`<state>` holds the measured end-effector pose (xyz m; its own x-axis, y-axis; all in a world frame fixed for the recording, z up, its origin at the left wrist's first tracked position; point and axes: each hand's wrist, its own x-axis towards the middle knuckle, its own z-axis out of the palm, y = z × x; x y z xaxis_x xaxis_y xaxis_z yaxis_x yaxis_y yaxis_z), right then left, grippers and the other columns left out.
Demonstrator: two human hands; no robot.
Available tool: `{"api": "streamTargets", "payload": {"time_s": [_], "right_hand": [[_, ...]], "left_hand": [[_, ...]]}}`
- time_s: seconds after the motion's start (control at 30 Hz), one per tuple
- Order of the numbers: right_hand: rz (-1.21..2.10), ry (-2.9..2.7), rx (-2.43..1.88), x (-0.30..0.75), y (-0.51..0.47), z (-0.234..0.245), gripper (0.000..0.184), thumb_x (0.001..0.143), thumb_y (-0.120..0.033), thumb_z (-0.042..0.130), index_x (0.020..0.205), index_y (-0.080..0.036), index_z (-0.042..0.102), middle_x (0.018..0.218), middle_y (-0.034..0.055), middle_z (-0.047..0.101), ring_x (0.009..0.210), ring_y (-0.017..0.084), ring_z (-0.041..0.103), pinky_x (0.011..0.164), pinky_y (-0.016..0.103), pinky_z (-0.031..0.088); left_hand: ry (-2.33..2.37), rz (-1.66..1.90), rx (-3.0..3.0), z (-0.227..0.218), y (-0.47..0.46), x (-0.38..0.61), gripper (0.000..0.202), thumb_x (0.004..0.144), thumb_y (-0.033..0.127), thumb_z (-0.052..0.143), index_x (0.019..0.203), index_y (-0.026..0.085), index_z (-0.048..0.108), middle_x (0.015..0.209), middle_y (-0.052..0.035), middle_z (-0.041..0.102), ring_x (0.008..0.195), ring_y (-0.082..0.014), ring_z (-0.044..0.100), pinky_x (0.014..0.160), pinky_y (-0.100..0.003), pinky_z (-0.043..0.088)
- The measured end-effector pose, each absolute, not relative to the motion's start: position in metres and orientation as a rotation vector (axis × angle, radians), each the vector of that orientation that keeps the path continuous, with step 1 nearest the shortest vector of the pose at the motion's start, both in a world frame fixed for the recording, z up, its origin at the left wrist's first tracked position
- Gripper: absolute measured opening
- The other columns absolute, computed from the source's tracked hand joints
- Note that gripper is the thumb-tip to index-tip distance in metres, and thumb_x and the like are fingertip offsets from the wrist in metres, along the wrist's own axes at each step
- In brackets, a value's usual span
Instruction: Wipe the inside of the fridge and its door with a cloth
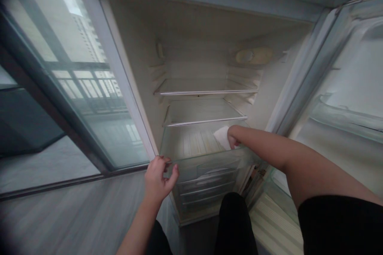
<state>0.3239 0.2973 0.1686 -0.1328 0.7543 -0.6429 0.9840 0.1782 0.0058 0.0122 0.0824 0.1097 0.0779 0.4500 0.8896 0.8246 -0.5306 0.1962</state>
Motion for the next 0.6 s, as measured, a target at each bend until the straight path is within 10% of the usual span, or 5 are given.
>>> {"api": "streamTargets", "payload": {"time_s": [0.17,0.27,0.43,0.6], "right_hand": [[-0.463,1.722,1.456,0.305,0.296,0.164,0.043,0.07,-0.047,0.078,0.085,-0.007,0.07,0.081,0.0113,0.067,0.091,0.032,0.07,0.091,0.048,0.055],[-0.321,2.07,1.364,0.303,0.295,0.162,0.073,0.068,-0.044,0.083,0.125,0.0,0.066,0.119,0.0221,0.068,0.117,0.037,0.065,0.105,0.045,0.05],[-0.321,2.214,1.394,0.308,0.292,0.16,0.131,0.062,-0.033,0.091,0.167,-0.007,0.018,0.169,0.0273,0.013,0.156,0.039,0.024,0.126,0.042,0.028],[-0.362,2.346,1.312,0.302,0.297,0.165,0.073,0.082,-0.037,0.077,0.146,-0.007,0.058,0.136,0.0187,0.065,0.125,0.029,0.061,0.107,0.032,0.045]], "left_hand": [[-1.28,-1.447,-2.003,0.109,0.083,0.013,0.005,0.092,0.024,0.061,0.093,0.023,0.056,0.077,-0.0003,0.057,0.076,-0.0199,0.06,0.076,-0.035,0.05],[-1.276,-1.441,-1.999,0.11,0.083,0.012,0.006,0.093,0.025,0.06,0.092,0.024,0.055,0.076,0.0002,0.055,0.076,-0.0201,0.061,0.076,-0.035,0.051],[-1.24,-1.428,-1.998,0.11,0.082,0.012,0.007,0.094,0.024,0.06,0.094,0.024,0.053,0.076,0.0002,0.054,0.078,-0.0212,0.061,0.077,-0.035,0.051],[-1.256,-1.443,-2.008,0.108,0.083,0.011,0.007,0.094,0.023,0.06,0.095,0.024,0.054,0.079,-0.0012,0.056,0.08,-0.0211,0.062,0.077,-0.035,0.052]]}}
